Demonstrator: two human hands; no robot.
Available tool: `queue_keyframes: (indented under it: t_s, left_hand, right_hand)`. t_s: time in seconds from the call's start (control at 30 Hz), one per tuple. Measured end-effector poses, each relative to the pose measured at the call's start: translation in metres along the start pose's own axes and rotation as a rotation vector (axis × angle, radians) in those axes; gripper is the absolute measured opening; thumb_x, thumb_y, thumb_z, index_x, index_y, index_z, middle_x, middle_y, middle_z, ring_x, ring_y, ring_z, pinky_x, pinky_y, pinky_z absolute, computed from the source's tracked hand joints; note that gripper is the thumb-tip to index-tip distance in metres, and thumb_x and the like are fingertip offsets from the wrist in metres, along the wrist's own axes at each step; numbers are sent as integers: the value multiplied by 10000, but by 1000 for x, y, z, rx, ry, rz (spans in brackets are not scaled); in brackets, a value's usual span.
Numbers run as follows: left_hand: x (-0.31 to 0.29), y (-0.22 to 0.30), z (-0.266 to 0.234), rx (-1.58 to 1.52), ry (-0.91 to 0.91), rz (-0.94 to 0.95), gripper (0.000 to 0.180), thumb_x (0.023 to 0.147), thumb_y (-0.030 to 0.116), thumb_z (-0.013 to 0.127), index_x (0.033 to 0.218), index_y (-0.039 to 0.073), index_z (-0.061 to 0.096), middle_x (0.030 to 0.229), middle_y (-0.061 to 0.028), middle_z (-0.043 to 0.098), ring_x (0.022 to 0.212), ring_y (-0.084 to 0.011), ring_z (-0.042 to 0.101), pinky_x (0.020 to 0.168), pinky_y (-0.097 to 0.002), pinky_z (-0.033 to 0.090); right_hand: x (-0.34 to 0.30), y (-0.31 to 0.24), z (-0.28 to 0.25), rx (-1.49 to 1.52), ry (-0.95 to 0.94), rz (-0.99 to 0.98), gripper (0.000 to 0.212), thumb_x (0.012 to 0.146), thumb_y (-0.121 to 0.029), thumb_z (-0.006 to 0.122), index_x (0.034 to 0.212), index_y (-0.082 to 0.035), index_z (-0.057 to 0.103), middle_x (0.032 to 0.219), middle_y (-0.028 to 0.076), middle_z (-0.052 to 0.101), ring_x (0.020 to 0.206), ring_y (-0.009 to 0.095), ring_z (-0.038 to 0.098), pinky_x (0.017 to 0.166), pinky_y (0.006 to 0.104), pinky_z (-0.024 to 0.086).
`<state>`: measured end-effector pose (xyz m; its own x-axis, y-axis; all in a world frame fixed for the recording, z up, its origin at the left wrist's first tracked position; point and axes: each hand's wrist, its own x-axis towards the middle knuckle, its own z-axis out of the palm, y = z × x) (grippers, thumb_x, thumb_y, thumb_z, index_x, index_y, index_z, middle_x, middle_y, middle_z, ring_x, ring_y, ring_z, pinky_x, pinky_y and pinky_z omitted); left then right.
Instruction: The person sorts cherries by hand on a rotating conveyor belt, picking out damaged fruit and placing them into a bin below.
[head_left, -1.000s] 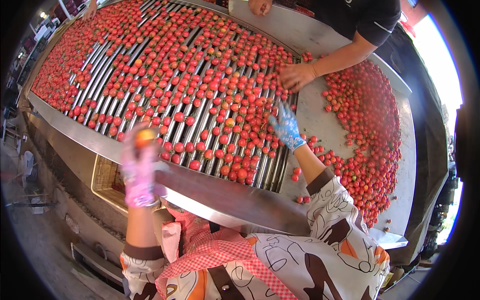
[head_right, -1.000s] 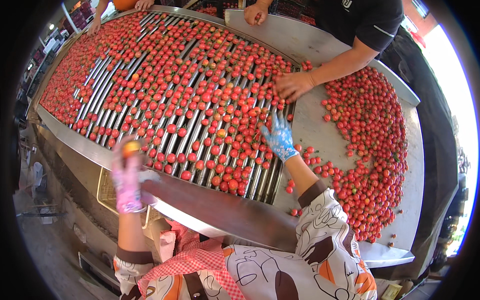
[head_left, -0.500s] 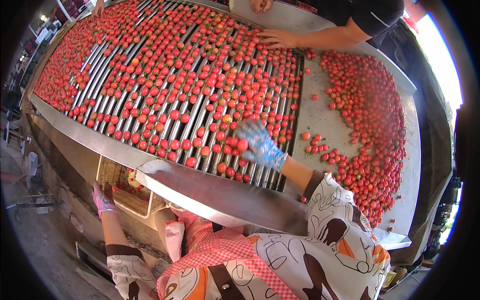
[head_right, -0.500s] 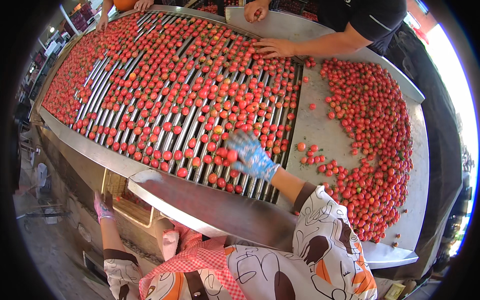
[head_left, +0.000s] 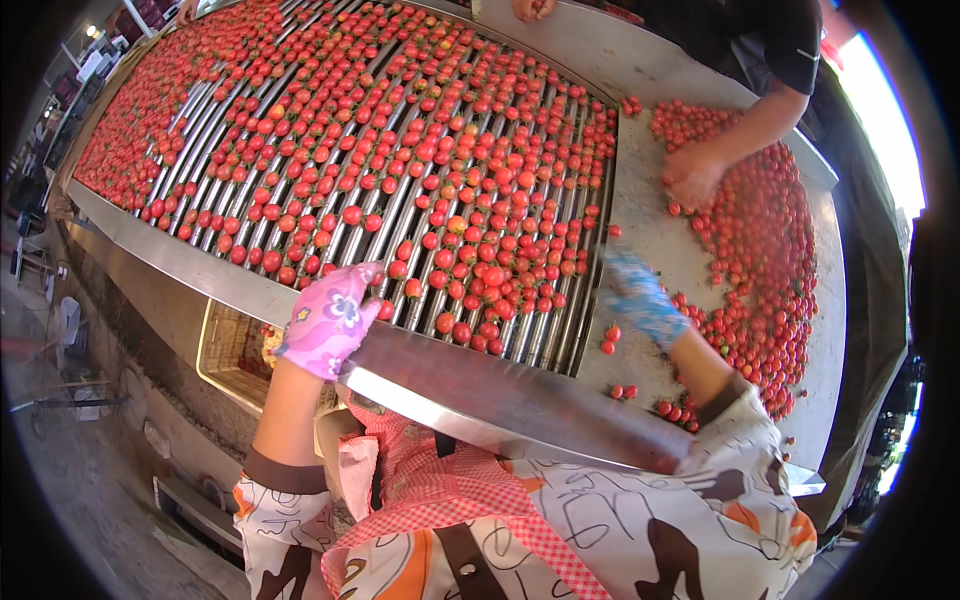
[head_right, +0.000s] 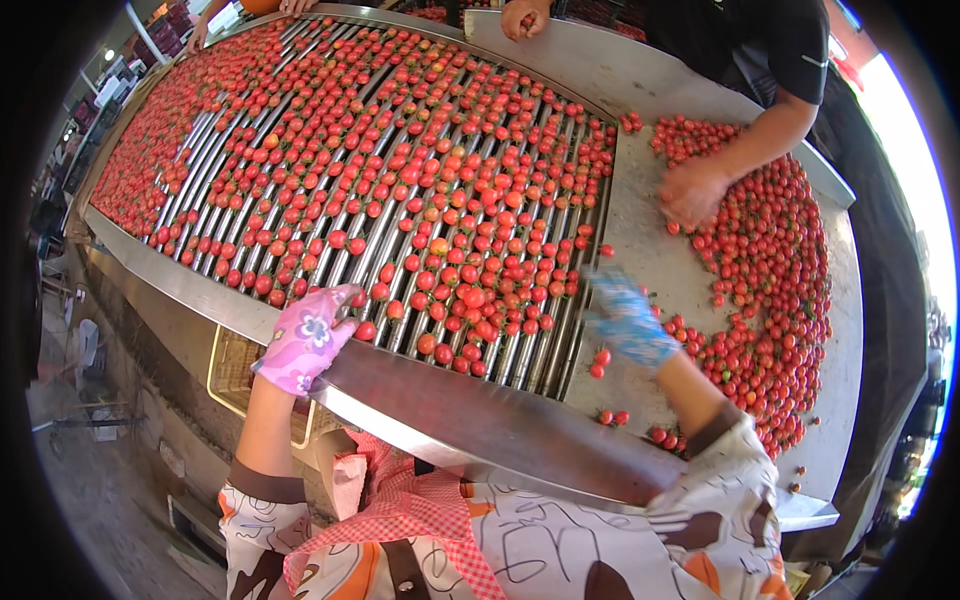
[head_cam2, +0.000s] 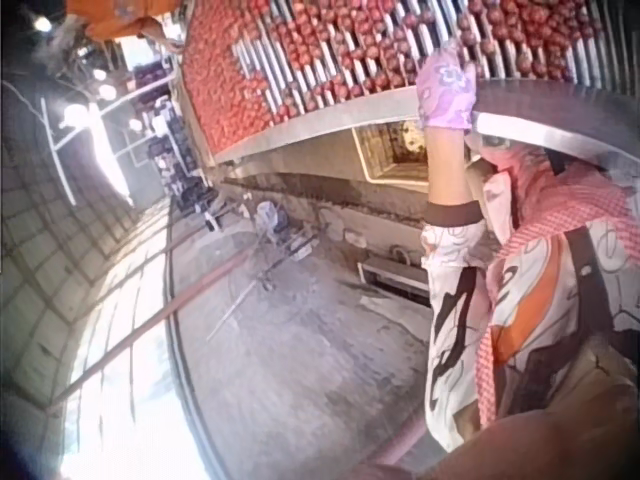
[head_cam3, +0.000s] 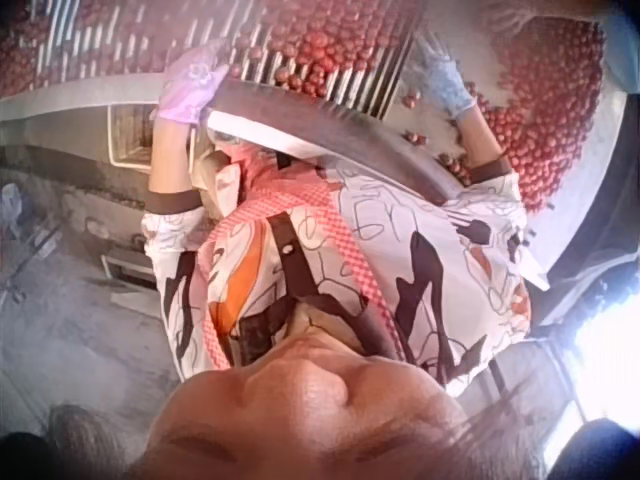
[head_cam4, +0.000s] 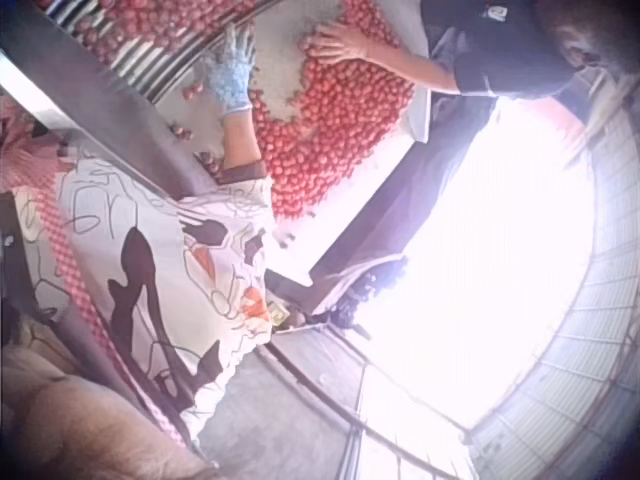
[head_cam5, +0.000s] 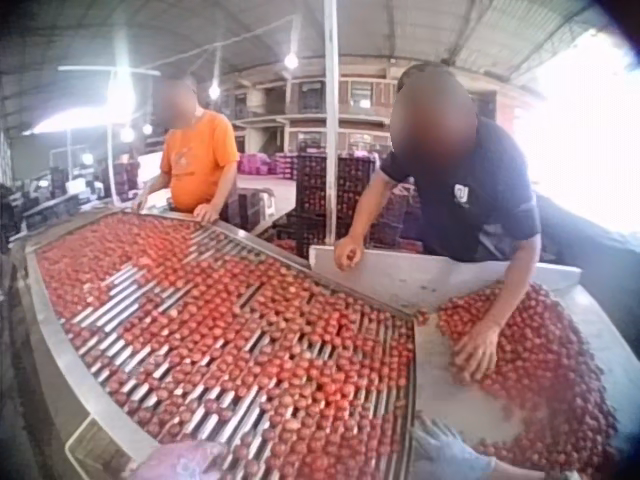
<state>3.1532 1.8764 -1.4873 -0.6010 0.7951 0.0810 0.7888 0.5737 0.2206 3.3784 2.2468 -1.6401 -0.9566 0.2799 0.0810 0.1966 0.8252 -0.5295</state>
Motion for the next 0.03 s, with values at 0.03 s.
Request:
queue_keyframes:
  t_s: [0.03]
  left_hand:
    - [4, 1, 1, 83, -106, -13, 409, 841, 179, 677, 1235, 114, 591, 1110, -128, 664, 1028, -313, 629, 910, -400, 493]
  right_hand:
    - [-3, 0, 3, 8, 0, 4, 634, 915, -321, 599, 1476, -131, 371, 1493, 268, 325, 1385, 387, 335, 1116, 468, 326]
